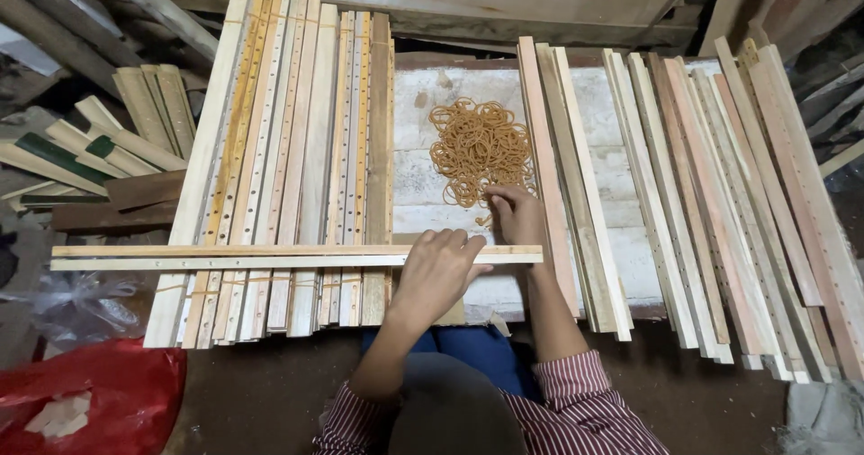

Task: Sorting and inspecting wooden slats for assembly or bundling

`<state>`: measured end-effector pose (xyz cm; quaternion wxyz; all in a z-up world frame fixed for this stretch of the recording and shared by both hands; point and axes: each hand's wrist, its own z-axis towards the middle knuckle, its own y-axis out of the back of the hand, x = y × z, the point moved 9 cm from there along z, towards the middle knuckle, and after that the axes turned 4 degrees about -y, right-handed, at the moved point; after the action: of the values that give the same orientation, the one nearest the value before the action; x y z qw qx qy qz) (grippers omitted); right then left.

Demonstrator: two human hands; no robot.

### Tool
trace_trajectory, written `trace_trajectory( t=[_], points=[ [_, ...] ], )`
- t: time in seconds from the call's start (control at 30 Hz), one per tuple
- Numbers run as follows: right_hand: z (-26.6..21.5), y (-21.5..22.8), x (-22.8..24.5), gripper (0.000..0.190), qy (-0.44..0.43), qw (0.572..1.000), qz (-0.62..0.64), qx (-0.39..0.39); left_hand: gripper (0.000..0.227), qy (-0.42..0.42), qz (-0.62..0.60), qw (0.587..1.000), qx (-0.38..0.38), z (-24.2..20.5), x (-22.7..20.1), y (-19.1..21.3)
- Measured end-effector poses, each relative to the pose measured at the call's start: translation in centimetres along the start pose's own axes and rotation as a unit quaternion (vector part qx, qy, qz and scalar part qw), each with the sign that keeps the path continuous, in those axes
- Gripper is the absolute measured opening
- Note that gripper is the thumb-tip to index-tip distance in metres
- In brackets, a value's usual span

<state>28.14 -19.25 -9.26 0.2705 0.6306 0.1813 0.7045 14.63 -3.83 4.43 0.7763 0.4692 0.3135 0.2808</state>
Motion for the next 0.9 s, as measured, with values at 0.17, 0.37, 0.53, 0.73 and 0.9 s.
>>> trace_trajectory(
  t=[0.17,0.37,0.53,0.73,0.9],
  points=[
    [0.3,-2.2,0.6,0.016,0.069,0.983,-0.149,-0.079,0.036,-0.004,0.007,1.000,-0.009,0.0,0.2,0.0],
    [-0.7,0.2,1.3,0.005,0.082,0.981,-0.120,-0.125,0.038,-0.008,0.010,1.000,-0.014,0.2,0.1,0.4],
    [-1.5,2.7,2.0,0.009,0.072,0.985,-0.065,-0.143,0.039,-0.010,0.010,1.000,-0.019,0.3,0.2,0.1],
    [-3.3,4.2,2.1,0.019,-0.065,0.971,0.184,-0.141,0.039,-0.005,0.024,0.999,-0.027,0.4,0.5,0.0],
    [-4.7,1.4,-0.8,0.019,-0.212,0.838,0.502,-0.037,0.038,-0.004,0.025,0.999,-0.026,0.5,0.6,-0.2]
  ],
)
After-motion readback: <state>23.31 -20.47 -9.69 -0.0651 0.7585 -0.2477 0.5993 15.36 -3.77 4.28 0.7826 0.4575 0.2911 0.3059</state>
